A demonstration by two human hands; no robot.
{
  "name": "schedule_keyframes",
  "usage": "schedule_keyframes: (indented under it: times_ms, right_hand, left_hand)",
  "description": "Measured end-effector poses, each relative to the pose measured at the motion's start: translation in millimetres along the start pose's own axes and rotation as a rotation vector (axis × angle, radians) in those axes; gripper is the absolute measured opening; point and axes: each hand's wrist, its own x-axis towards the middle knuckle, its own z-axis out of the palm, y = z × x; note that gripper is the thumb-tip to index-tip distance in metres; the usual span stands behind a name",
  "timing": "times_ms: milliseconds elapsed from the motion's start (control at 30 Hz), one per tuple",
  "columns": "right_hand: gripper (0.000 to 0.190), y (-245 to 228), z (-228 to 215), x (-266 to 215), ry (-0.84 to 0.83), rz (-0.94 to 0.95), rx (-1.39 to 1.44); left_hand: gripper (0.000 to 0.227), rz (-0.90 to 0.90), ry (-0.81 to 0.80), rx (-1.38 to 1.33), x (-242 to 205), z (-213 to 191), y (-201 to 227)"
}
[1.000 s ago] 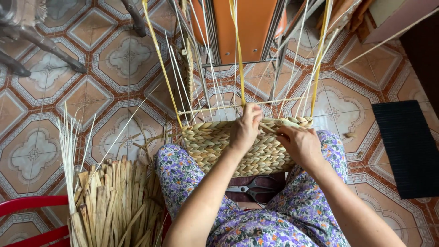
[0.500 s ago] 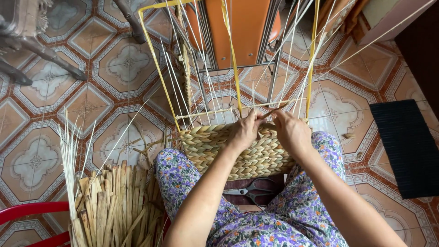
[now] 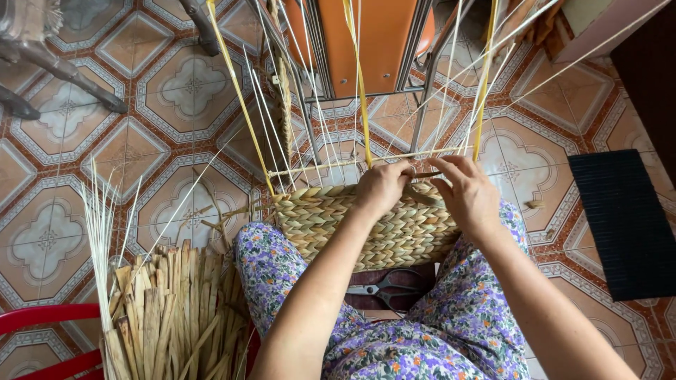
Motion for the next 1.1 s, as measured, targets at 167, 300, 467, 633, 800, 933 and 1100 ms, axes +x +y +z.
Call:
schedule_keyframes:
  times_ms: [167, 300, 467, 633, 800, 933, 1100]
  right_hand:
    - [0.019, 34.3, 16.4, -14.9, -0.246, 0.203, -0.046]
    - [0.027, 34.1, 22.6, -11.6, -0.683, 0.638, 0.005]
    - [0.024, 29.5, 21.0, -23.9, -0.527, 0.594, -0.005]
    - [0.023, 34.0, 15.0, -53.5, -0.382, 0.615, 0.388]
    - [0.017, 47.3, 23.3, -92.1, -0.203, 0.694, 0.431]
    - [0.013, 56.2, 31.3, -110.9, -0.140, 0.733, 0.598]
    - [0.011, 54.7, 28.7, -114.8, -0.161, 0.674, 0.555]
  left_hand:
    - [0.014, -0.042, -0.103, -0.212, -10.6, -33.9, 23.3]
    - [0.021, -0.182, -0.052, -0.249, -11.3, -21.6, 21.6]
    - [0.023, -0.112, 0.033, -0.299, -32.2, -46.4, 41.8]
    - [0.032, -0.082, 0.304, -0.394, -113.0, -86.3, 23.0]
    - [0.026, -0.417, 0.691, -0.447, -209.8, -159.9, -29.6]
    - [0.019, -0.852, 0.642, -0.040, -293.5, -195.3, -96.4]
    - [0.012, -1.319, 0.082, 0.480, -372.4, -210.3, -123.8]
